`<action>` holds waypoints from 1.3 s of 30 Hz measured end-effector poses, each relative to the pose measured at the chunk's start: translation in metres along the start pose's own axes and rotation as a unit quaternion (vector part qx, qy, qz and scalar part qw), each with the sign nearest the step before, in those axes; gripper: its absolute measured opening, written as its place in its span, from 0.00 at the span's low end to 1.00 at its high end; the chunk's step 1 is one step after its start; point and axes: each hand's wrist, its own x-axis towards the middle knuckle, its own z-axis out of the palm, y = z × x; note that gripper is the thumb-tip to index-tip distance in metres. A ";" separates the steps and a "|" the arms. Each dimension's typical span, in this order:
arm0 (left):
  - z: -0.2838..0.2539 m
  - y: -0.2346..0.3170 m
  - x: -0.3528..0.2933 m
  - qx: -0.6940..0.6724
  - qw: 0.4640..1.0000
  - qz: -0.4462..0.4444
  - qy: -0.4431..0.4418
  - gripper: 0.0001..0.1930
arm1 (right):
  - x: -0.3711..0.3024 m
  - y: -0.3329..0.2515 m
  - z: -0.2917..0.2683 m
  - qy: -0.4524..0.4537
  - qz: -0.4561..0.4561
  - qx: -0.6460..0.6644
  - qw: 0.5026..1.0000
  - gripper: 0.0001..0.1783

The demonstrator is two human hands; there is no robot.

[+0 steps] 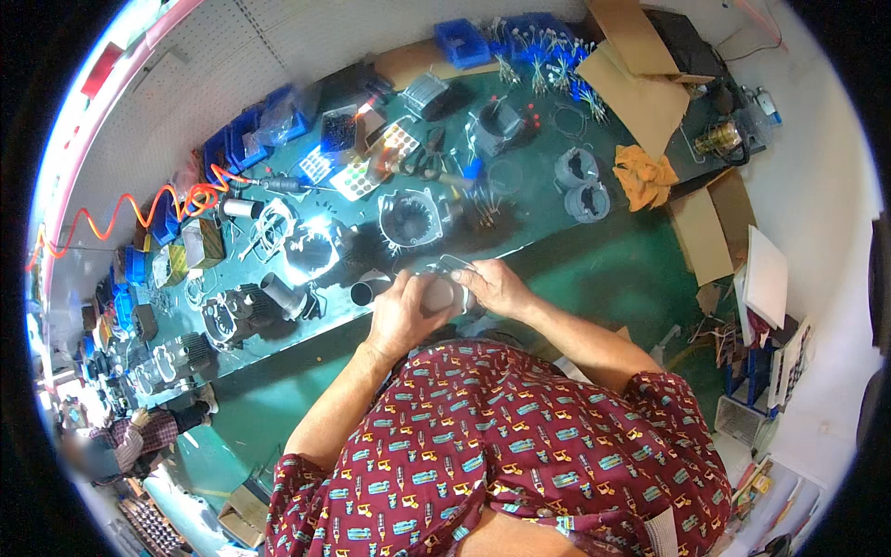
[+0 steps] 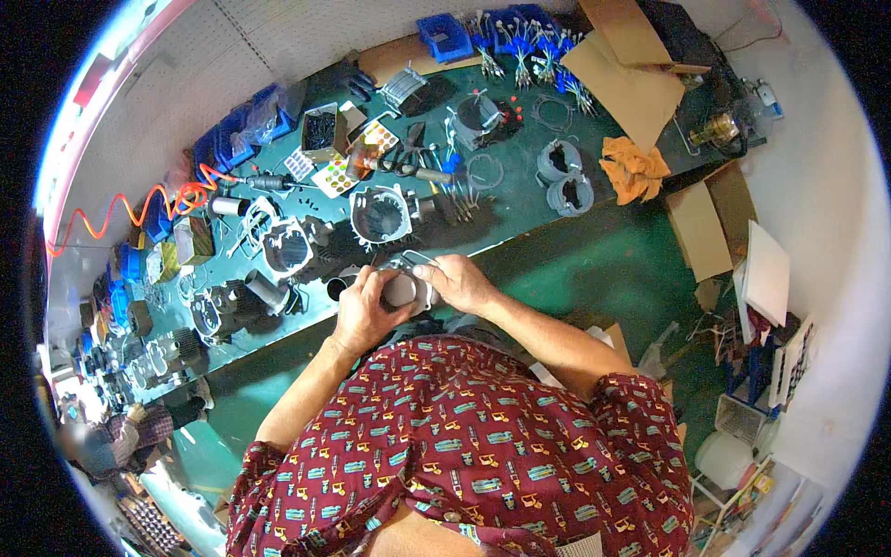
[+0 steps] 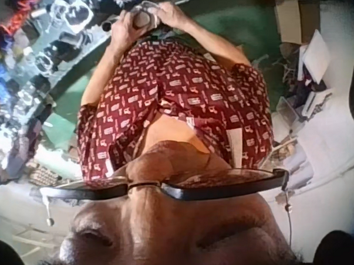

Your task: The person assembles mechanical components on a workbench, handling metal housings, cylindrical parts, and small fasteners. They use a power drill to secure parts together and repeatedly retrieve components from nearby boxes.

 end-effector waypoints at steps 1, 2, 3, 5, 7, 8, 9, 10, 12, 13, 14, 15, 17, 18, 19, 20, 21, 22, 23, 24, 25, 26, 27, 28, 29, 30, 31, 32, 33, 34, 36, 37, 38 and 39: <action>-0.005 -0.002 -0.002 -0.004 1.000 -0.001 0.004 0.28 | 0.004 0.001 0.005 0.024 -0.031 -0.003 0.999 0.28; -0.009 -0.004 -0.005 -0.008 1.000 -0.003 0.008 0.28 | 0.007 -0.005 0.009 0.017 -0.030 0.003 0.999 0.29; -0.014 -0.007 -0.007 -0.010 1.000 -0.004 0.013 0.28 | 0.011 -0.011 0.014 0.010 -0.031 0.010 0.999 0.30; -0.024 -0.015 -0.010 -0.022 0.999 -0.005 0.028 0.29 | 0.022 -0.023 0.011 -0.020 -0.025 -0.035 0.999 0.32; -0.034 -0.023 -0.016 -0.037 0.997 0.000 0.070 0.29 | 0.039 -0.045 0.008 -0.018 -0.027 -0.044 0.999 0.30; -0.042 -0.021 -0.021 -0.072 0.993 -0.029 0.085 0.29 | 0.052 -0.044 0.005 0.027 -0.100 -0.074 0.992 0.29; -0.048 -0.022 -0.028 -0.079 0.991 -0.049 0.098 0.29 | 0.065 -0.052 -0.001 0.071 -0.098 -0.116 0.986 0.26; -0.054 -0.024 -0.033 -0.087 0.988 -0.067 0.108 0.28 | 0.077 -0.061 -0.010 0.119 -0.094 -0.158 0.976 0.24; -0.065 -0.020 -0.041 -0.130 0.977 -0.116 0.123 0.27 | 0.114 -0.044 -0.024 0.187 -0.168 -0.336 0.908 0.27; -0.065 -0.021 -0.046 -0.132 0.973 -0.121 0.144 0.27 | 0.133 -0.035 -0.028 0.129 -0.117 -0.366 0.914 0.31; -0.066 -0.025 -0.051 -0.132 0.969 -0.127 0.167 0.26 | 0.146 -0.031 -0.026 0.113 -0.086 -0.391 0.909 0.31; -0.068 -0.026 -0.055 -0.140 0.963 -0.136 0.183 0.26 | 0.156 -0.031 -0.022 0.092 -0.048 -0.406 0.908 0.30; -0.068 -0.023 -0.061 -0.152 0.950 -0.169 0.213 0.25 | 0.174 -0.028 -0.021 0.046 0.011 -0.433 0.900 0.28; -0.069 -0.023 -0.066 -0.139 0.948 -0.177 0.225 0.25 | 0.184 -0.024 -0.020 0.017 0.030 -0.446 0.895 0.27; -0.066 -0.019 -0.067 -0.196 0.927 -0.205 0.247 0.24 | 0.193 -0.019 -0.020 0.005 0.027 -0.458 0.888 0.25; -0.060 -0.023 -0.069 -0.221 0.916 -0.207 0.264 0.24 | 0.196 -0.013 -0.021 -0.008 0.050 -0.449 0.892 0.23; -0.059 -0.024 -0.072 -0.198 0.916 -0.216 0.273 0.23 | 0.198 -0.014 -0.021 -0.018 0.063 -0.444 0.894 0.22; -0.058 -0.023 -0.072 -0.176 0.917 -0.224 0.280 0.23 | 0.199 -0.013 -0.021 -0.027 0.076 -0.439 0.895 0.21; -0.057 -0.020 -0.071 -0.190 0.910 -0.231 0.289 0.23 | 0.201 -0.009 -0.021 -0.034 0.075 -0.431 0.899 0.21; -0.057 -0.015 -0.066 -0.204 0.902 -0.239 0.297 0.22 | 0.203 -0.005 -0.022 -0.042 0.073 -0.421 0.903 0.21; -0.056 -0.011 -0.062 -0.217 0.894 -0.246 0.306 0.22 | 0.205 -0.002 -0.022 -0.049 0.071 -0.411 0.907 0.22; -0.055 -0.008 -0.058 -0.211 0.894 -0.245 0.311 0.22 | 0.206 0.001 -0.022 -0.053 0.071 -0.416 0.905 0.22; -0.054 -0.006 -0.054 -0.205 0.893 -0.244 0.317 0.22 | 0.206 0.000 -0.022 -0.058 0.069 -0.420 0.903 0.22; -0.053 -0.005 -0.051 -0.199 0.893 -0.243 0.322 0.22 | 0.206 0.001 -0.021 -0.062 0.068 -0.425 0.901 0.23; -0.052 -0.003 -0.048 -0.195 0.891 -0.250 0.325 0.22 | 0.208 0.005 -0.022 -0.072 0.065 -0.419 0.903 0.24; -0.050 -0.003 -0.044 -0.201 0.887 -0.250 0.332 0.22 | 0.209 0.005 -0.022 -0.070 0.061 -0.418 0.904 0.24; -0.048 -0.002 -0.041 -0.207 0.883 -0.251 0.339 0.22 | 0.209 0.006 -0.022 -0.068 0.058 -0.417 0.905 0.24; -0.047 -0.001 -0.038 -0.213 0.879 -0.250 0.345 0.22 | 0.208 0.006 -0.021 -0.066 0.055 -0.415 0.906 0.24; -0.050 0.005 -0.035 -0.194 0.883 -0.262 0.339 0.22 | 0.205 0.003 -0.021 -0.056 0.043 -0.417 0.906 0.24; -0.049 0.005 -0.033 -0.197 0.881 -0.260 0.343 0.22 | 0.207 0.005 -0.022 -0.060 0.042 -0.419 0.905 0.23; -0.047 0.005 -0.030 -0.205 0.878 -0.257 0.348 0.22 | 0.212 0.012 -0.023 -0.067 0.041 -0.422 0.903 0.23; -0.047 0.006 -0.029 -0.218 0.876 -0.248 0.351 0.22 | 0.213 0.014 -0.024 -0.069 0.021 -0.419 0.905 0.22; -0.047 0.006 -0.030 -0.206 0.880 -0.248 0.348 0.22 | 0.214 0.017 -0.021 -0.053 0.025 -0.424 0.904 0.23; -0.049 0.005 -0.031 -0.194 0.884 -0.246 0.346 0.22 | 0.216 0.017 -0.022 -0.060 0.018 -0.430 0.901 0.24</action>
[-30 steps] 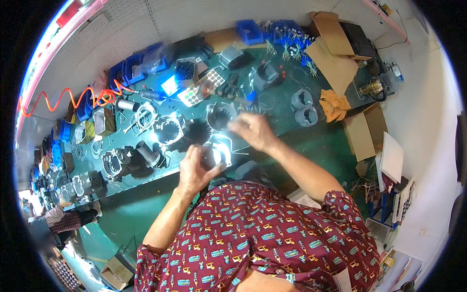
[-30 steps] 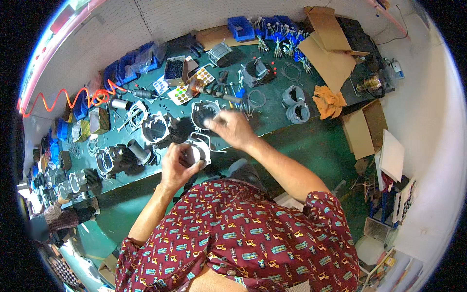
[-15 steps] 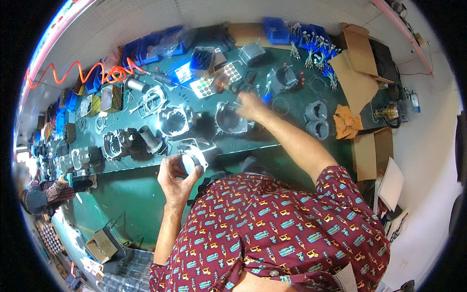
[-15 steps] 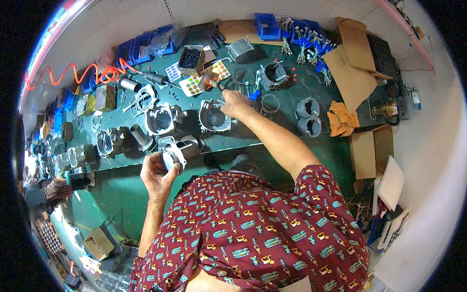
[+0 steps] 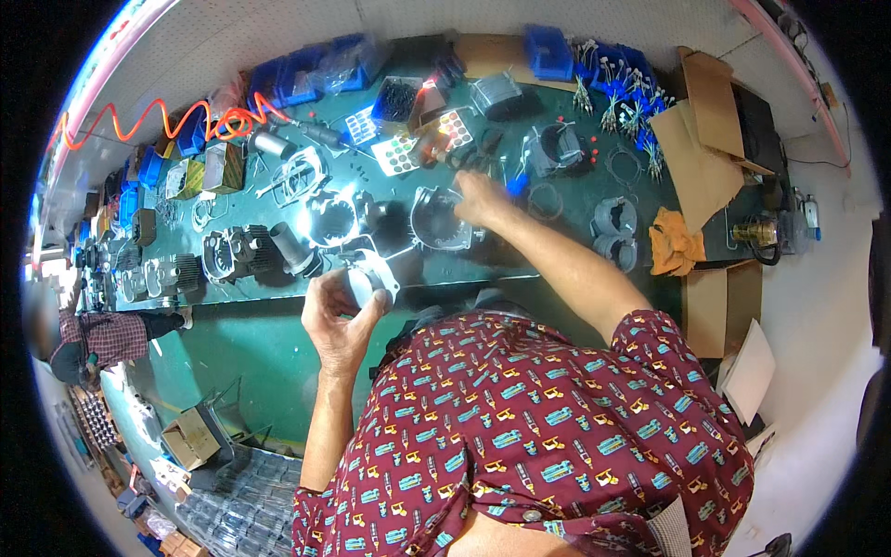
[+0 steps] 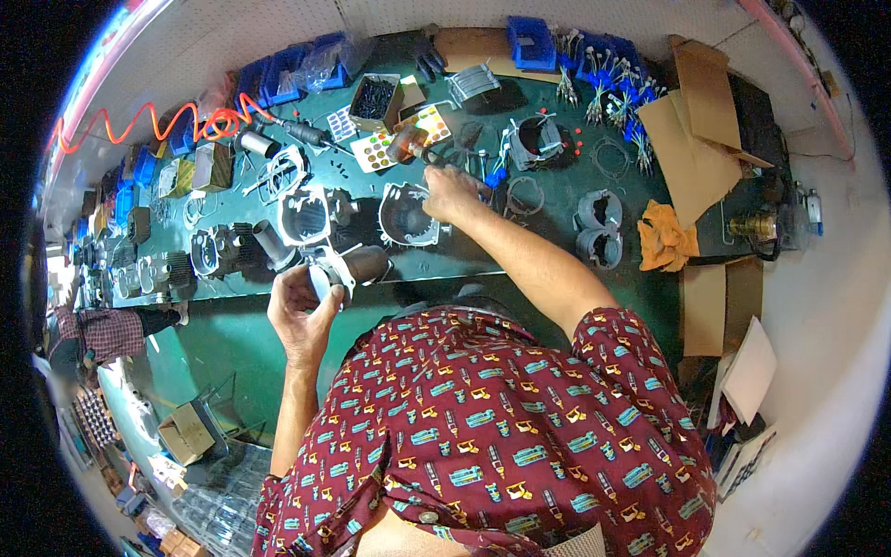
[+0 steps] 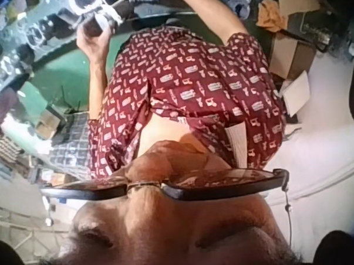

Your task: The person assembles mechanical components on a workbench, handling metal housings, cylindrical parts, and small fasteners. They use a power drill to secure parts together and repeatedly retrieve components from nearby boxes.

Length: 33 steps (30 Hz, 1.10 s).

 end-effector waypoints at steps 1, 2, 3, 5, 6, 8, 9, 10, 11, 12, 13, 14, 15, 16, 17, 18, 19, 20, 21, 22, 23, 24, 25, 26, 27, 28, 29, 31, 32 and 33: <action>-0.002 0.000 0.000 0.011 1.000 0.006 0.000 0.22 | 0.001 0.001 -0.001 -0.003 -0.009 -0.007 1.000 0.25; -0.005 0.001 -0.002 -0.005 1.000 -0.012 -0.004 0.22 | -0.002 0.002 -0.001 -0.004 -0.010 0.007 1.000 0.26; -0.007 0.001 -0.003 0.001 1.000 -0.005 -0.006 0.23 | -0.005 0.003 -0.003 -0.005 -0.011 0.019 1.000 0.27; -0.012 0.001 -0.004 0.013 1.000 0.008 -0.012 0.23 | -0.006 0.005 -0.005 0.001 -0.014 0.029 0.999 0.29; -0.014 0.002 -0.005 -0.010 1.000 -0.017 0.004 0.22 | -0.007 0.006 -0.004 0.007 -0.014 0.028 0.999 0.30; -0.017 0.003 -0.006 -0.002 1.000 -0.017 0.000 0.22 | -0.013 0.010 -0.001 0.072 -0.041 0.018 0.996 0.29; -0.021 0.001 -0.010 0.000 1.000 -0.018 0.007 0.22 | -0.020 0.000 -0.009 0.116 -0.090 0.010 0.989 0.26; -0.024 0.000 -0.012 -0.002 1.000 -0.024 0.009 0.22 | -0.030 -0.010 -0.022 0.161 -0.136 0.004 0.978 0.24; -0.026 -0.001 -0.014 -0.004 0.999 -0.031 0.011 0.22 | -0.036 -0.015 -0.028 0.204 -0.182 -0.001 0.962 0.22; -0.027 -0.002 -0.014 -0.008 0.999 -0.037 0.008 0.22 | -0.039 -0.011 -0.025 0.194 -0.271 0.064 0.940 0.15; -0.026 -0.003 -0.014 -0.005 0.999 -0.034 0.005 0.22 | -0.041 -0.010 -0.025 0.128 -0.332 0.039 0.934 0.13; -0.026 -0.005 -0.013 -0.002 1.000 -0.031 0.003 0.22 | -0.040 -0.011 -0.020 0.085 -0.361 0.024 0.928 0.12; -0.026 -0.005 -0.013 0.000 1.000 -0.027 0.001 0.22 | -0.037 -0.014 -0.014 0.042 -0.389 0.009 0.920 0.11; -0.025 -0.004 -0.012 0.000 1.000 -0.028 0.000 0.22 | -0.035 -0.016 -0.009 0.008 -0.376 -0.040 0.926 0.10; -0.023 -0.003 -0.012 -0.001 1.000 -0.030 0.000 0.22 | -0.031 -0.019 -0.004 -0.025 -0.361 -0.088 0.928 0.10; -0.021 -0.002 -0.012 -0.001 1.000 -0.031 0.002 0.22 | -0.029 -0.026 -0.003 -0.059 -0.348 -0.136 0.926 0.10; -0.021 -0.002 -0.012 -0.002 0.999 -0.033 0.002 0.22 | -0.028 -0.030 -0.005 -0.073 -0.347 -0.143 0.924 0.10; -0.020 -0.003 -0.012 -0.002 0.999 -0.034 0.002 0.22 | -0.027 -0.033 -0.006 -0.088 -0.346 -0.150 0.922 0.10; -0.019 -0.004 -0.013 -0.003 0.999 -0.037 0.001 0.23 | -0.028 -0.036 -0.007 -0.103 -0.344 -0.157 0.920 0.09; -0.017 -0.003 -0.013 -0.002 0.999 -0.035 0.004 0.23 | -0.025 -0.036 -0.004 -0.116 -0.342 -0.153 0.920 0.10; -0.017 -0.005 -0.013 0.001 0.999 -0.034 0.003 0.23 | -0.019 -0.034 0.001 -0.129 -0.341 -0.149 0.919 0.10; -0.017 -0.007 -0.014 0.004 0.999 -0.034 0.005 0.23 | -0.019 -0.038 -0.002 -0.143 -0.341 -0.146 0.918 0.10; -0.018 -0.009 -0.015 0.006 0.999 -0.033 0.007 0.23 | -0.020 -0.040 -0.006 -0.147 -0.332 -0.142 0.921 0.11; -0.018 -0.009 -0.016 0.004 0.999 -0.035 0.009 0.23 | -0.022 -0.042 -0.010 -0.150 -0.323 -0.139 0.924 0.11; -0.017 -0.008 -0.016 0.002 0.999 -0.037 0.010 0.23 | -0.025 -0.045 -0.015 -0.154 -0.313 -0.135 0.928 0.12; -0.017 -0.008 -0.016 0.000 0.999 -0.038 0.010 0.23 | -0.022 -0.042 -0.010 -0.141 -0.327 -0.152 0.922 0.16; -0.016 -0.008 -0.016 -0.002 0.999 -0.040 0.011 0.23 | -0.022 -0.042 -0.011 -0.143 -0.319 -0.149 0.925 0.15; -0.016 -0.008 -0.016 -0.004 0.999 -0.044 0.015 0.23 | -0.026 -0.044 -0.016 -0.148 -0.307 -0.142 0.929 0.14; -0.016 -0.008 -0.016 -0.002 0.999 -0.042 0.015 0.23 | -0.022 -0.040 -0.010 -0.138 -0.312 -0.137 0.930 0.14; -0.016 -0.007 -0.016 0.001 0.999 -0.040 0.015 0.23 | -0.022 -0.040 -0.010 -0.136 -0.309 -0.137 0.931 0.14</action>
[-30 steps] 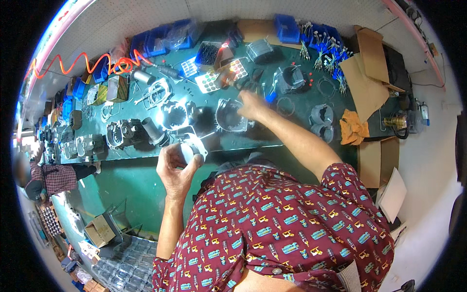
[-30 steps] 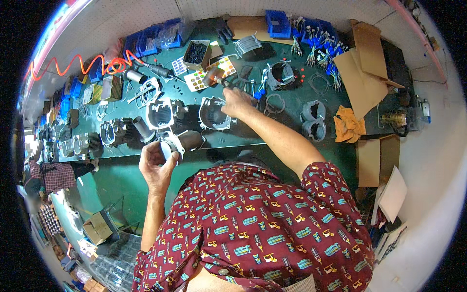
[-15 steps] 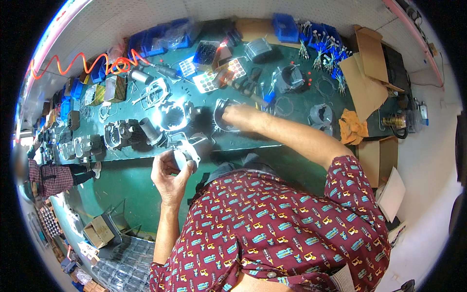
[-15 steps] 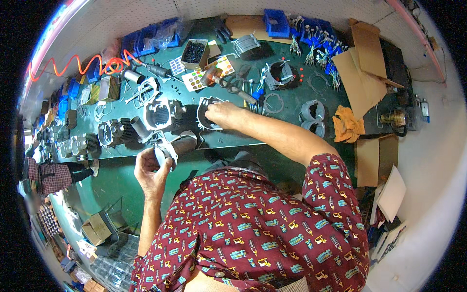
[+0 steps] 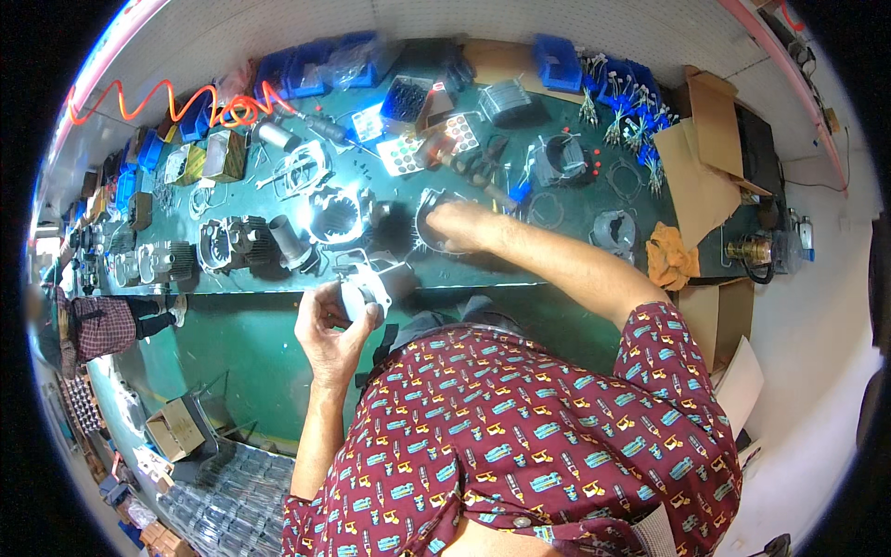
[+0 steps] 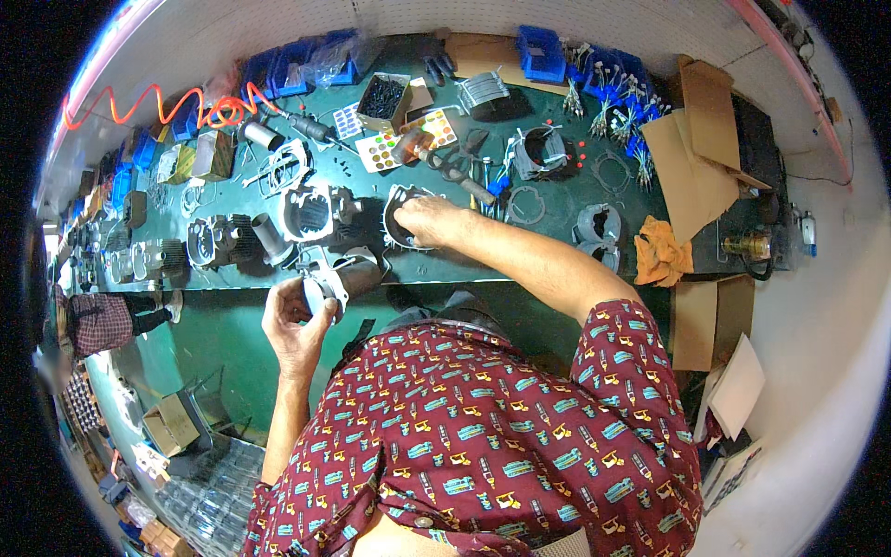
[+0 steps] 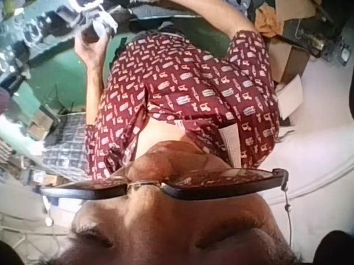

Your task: The person assembles mechanical components on a workbench, handling metal housings, cylindrical parts, and small fasteners. They use a power drill to secure parts together and repeatedly retrieve components from nearby boxes.

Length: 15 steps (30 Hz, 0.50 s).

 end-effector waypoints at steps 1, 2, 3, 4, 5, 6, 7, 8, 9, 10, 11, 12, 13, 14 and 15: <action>0.000 0.000 0.000 0.003 1.000 0.002 0.000 0.23 | 0.000 0.000 0.000 0.001 0.003 0.000 1.000 0.14; 0.000 0.000 0.001 0.001 1.000 0.006 -0.007 0.23 | -0.001 0.000 0.000 0.002 0.006 0.001 1.000 0.14; 0.000 -0.001 0.001 -0.001 1.000 0.009 -0.014 0.23 | -0.001 0.000 -0.001 0.008 -0.003 0.000 1.000 0.13; -0.001 -0.002 0.001 -0.003 1.000 0.013 -0.021 0.23 | 0.000 -0.001 -0.001 0.003 0.006 0.007 1.000 0.13; 0.000 -0.001 0.002 0.002 1.000 0.011 -0.021 0.23 | 0.000 -0.003 -0.001 -0.003 0.016 0.014 1.000 0.13; 0.000 -0.001 0.002 0.007 1.000 0.010 -0.021 0.23 | 0.000 -0.006 -0.003 -0.008 0.025 0.021 0.999 0.13; 0.001 0.000 0.003 0.012 1.000 0.009 -0.022 0.23 | -0.001 -0.008 -0.005 -0.011 0.034 0.018 0.999 0.13; 0.003 0.001 0.004 0.007 1.000 0.000 -0.015 0.23 | 0.000 -0.006 -0.002 -0.003 0.027 0.020 0.999 0.13; 0.005 0.004 0.005 0.001 1.000 -0.009 -0.010 0.23 | 0.001 -0.003 0.003 0.005 0.021 0.022 1.000 0.14; 0.006 0.005 0.005 -0.005 1.000 -0.019 -0.005 0.23 | 0.002 0.000 0.007 0.013 0.015 0.024 1.000 0.14; 0.006 0.005 0.006 -0.002 1.000 -0.015 -0.009 0.23 | 0.002 0.004 0.010 0.014 0.010 0.026 1.000 0.14; 0.006 0.005 0.006 0.001 1.000 -0.011 -0.012 0.23 | 0.002 0.006 0.011 0.015 0.003 0.028 0.999 0.14; 0.006 0.005 0.006 0.003 1.000 -0.008 -0.015 0.23 | 0.002 0.007 0.011 0.016 -0.003 0.030 0.999 0.15; 0.007 0.003 0.006 -0.009 1.000 -0.012 -0.011 0.23 | 0.003 0.008 0.012 0.006 0.005 0.035 0.999 0.14; 0.008 0.000 0.007 -0.022 1.000 -0.016 -0.008 0.23 | 0.004 0.006 0.009 -0.004 0.013 0.041 0.999 0.14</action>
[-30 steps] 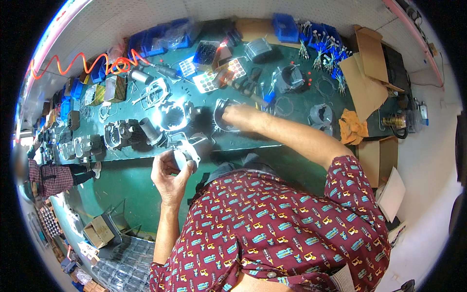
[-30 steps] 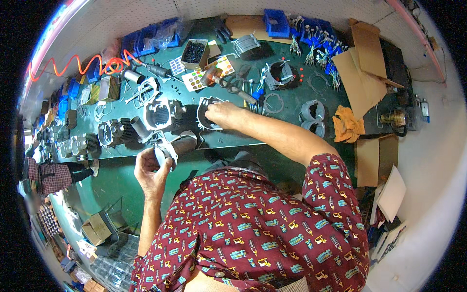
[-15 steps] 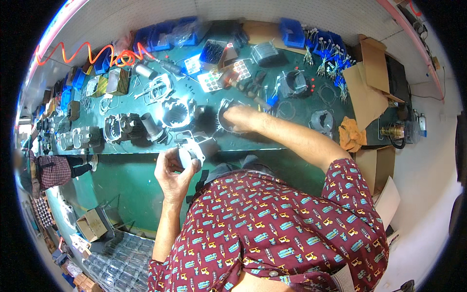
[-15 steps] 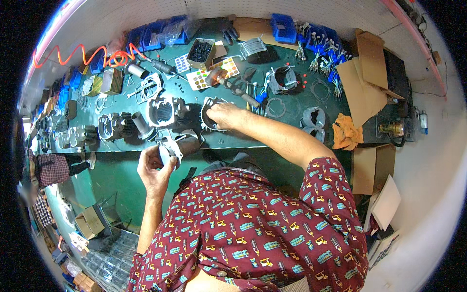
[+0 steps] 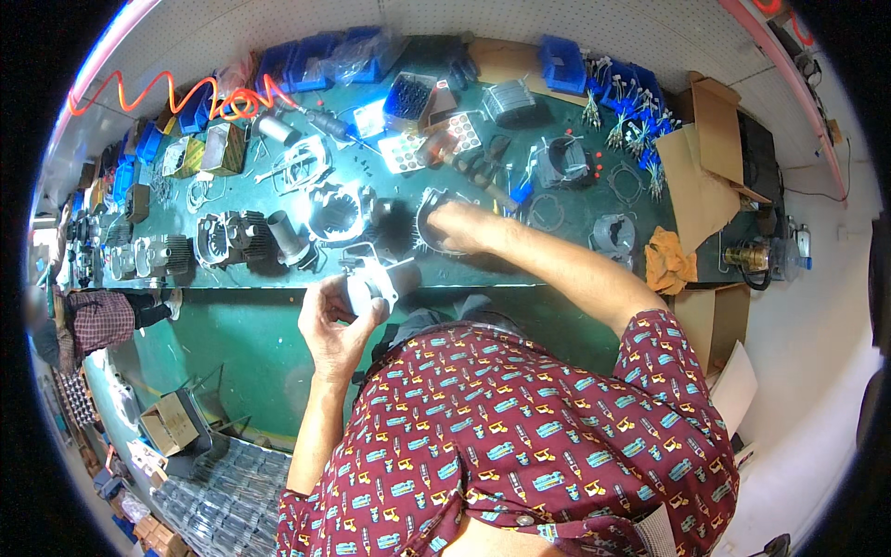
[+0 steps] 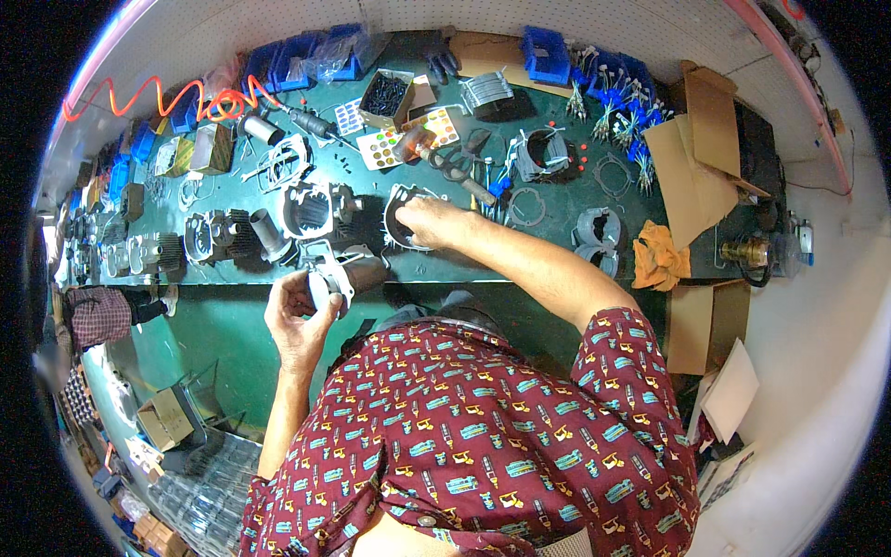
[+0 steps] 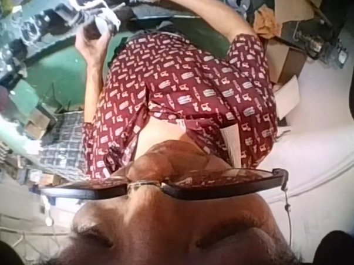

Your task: The person assembles mechanical components on a workbench, handling metal housings, cylindrical parts, and small fasteners. They use a power drill to secure parts together and repeatedly retrieve components from nearby boxes.

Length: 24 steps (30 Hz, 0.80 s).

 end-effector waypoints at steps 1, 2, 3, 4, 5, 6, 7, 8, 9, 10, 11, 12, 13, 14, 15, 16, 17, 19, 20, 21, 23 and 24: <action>0.001 -0.002 0.000 -0.012 1.000 -0.004 0.003 0.23 | 0.000 -0.002 -0.003 -0.010 0.008 0.006 1.000 0.14; 0.001 -0.001 0.001 -0.008 1.000 -0.004 0.003 0.23 | -0.001 -0.006 -0.005 -0.007 0.015 0.003 1.000 0.13; 0.001 -0.001 0.001 -0.004 1.000 -0.003 0.002 0.23 | -0.003 -0.010 -0.008 -0.003 0.023 0.001 1.000 0.13; 0.001 0.000 0.002 0.000 1.000 -0.002 0.001 0.23 | -0.004 -0.012 -0.009 0.000 0.031 -0.002 1.000 0.13; 0.001 0.000 0.003 0.001 1.000 0.000 0.001 0.23 | -0.003 -0.011 -0.009 0.000 0.020 -0.002 1.000 0.12; 0.001 -0.001 0.003 0.001 1.000 0.001 0.001 0.23 | -0.003 -0.010 -0.009 0.001 0.009 -0.002 1.000 0.12; 0.002 -0.001 0.003 0.001 1.000 0.002 0.000 0.23 | -0.003 -0.009 -0.009 0.001 -0.002 -0.002 1.000 0.12; 0.001 -0.002 0.004 0.008 1.000 0.006 -0.002 0.23 | -0.002 -0.008 -0.008 -0.019 -0.007 -0.008 1.000 0.12; 0.001 -0.003 0.005 0.015 1.000 0.010 -0.004 0.23 | 0.000 -0.005 -0.007 -0.039 -0.011 -0.014 0.999 0.12; 0.000 -0.004 0.006 0.022 1.000 0.014 -0.006 0.22 | 0.001 -0.003 -0.006 -0.059 -0.015 -0.020 0.998 0.13; 0.001 -0.003 0.006 0.012 1.000 0.010 -0.005 0.22 | 0.001 -0.001 -0.006 -0.064 -0.022 -0.025 0.997 0.13; 0.003 -0.001 0.006 0.002 1.000 0.007 -0.003 0.22 | 0.000 0.000 -0.007 -0.068 -0.031 -0.030 0.997 0.14; 0.003 0.000 0.006 -0.007 1.000 0.003 0.000 0.22 | 0.000 0.001 -0.008 -0.073 -0.040 -0.035 0.996 0.14; 0.003 0.000 0.006 0.005 1.000 0.002 -0.001 0.22 | 0.001 0.000 -0.008 -0.078 -0.037 -0.037 0.996 0.15; 0.002 0.000 0.006 0.017 1.000 0.002 -0.003 0.21 | 0.001 0.001 -0.008 -0.080 -0.044 -0.045 0.995 0.15; 0.001 0.001 0.006 0.029 1.000 0.002 -0.005 0.21 | 0.001 0.002 -0.008 -0.083 -0.052 -0.053 0.994 0.15; 0.002 0.003 0.006 0.020 1.000 0.002 -0.004 0.21 | 0.001 0.003 -0.008 -0.085 -0.059 -0.060 0.993 0.15; 0.003 0.006 0.006 0.003 1.000 0.002 -0.002 0.21 | 0.001 0.004 -0.010 -0.088 -0.076 -0.048 0.992 0.14; 0.002 0.005 0.007 0.033 0.999 0.014 0.002 0.21 | 0.000 0.005 -0.010 -0.083 -0.079 -0.049 0.992 0.12; 0.001 0.004 0.006 0.033 0.999 0.011 0.003 0.21 | -0.002 0.005 -0.011 -0.078 -0.081 -0.052 0.992 0.11; 0.001 0.002 0.006 0.035 0.999 0.006 0.004 0.21 | -0.002 0.006 -0.009 -0.070 -0.090 -0.060 0.992 0.14; 0.001 0.002 0.005 0.034 0.999 0.003 0.004 0.21 | -0.001 0.006 -0.009 -0.067 -0.090 -0.061 0.992 0.14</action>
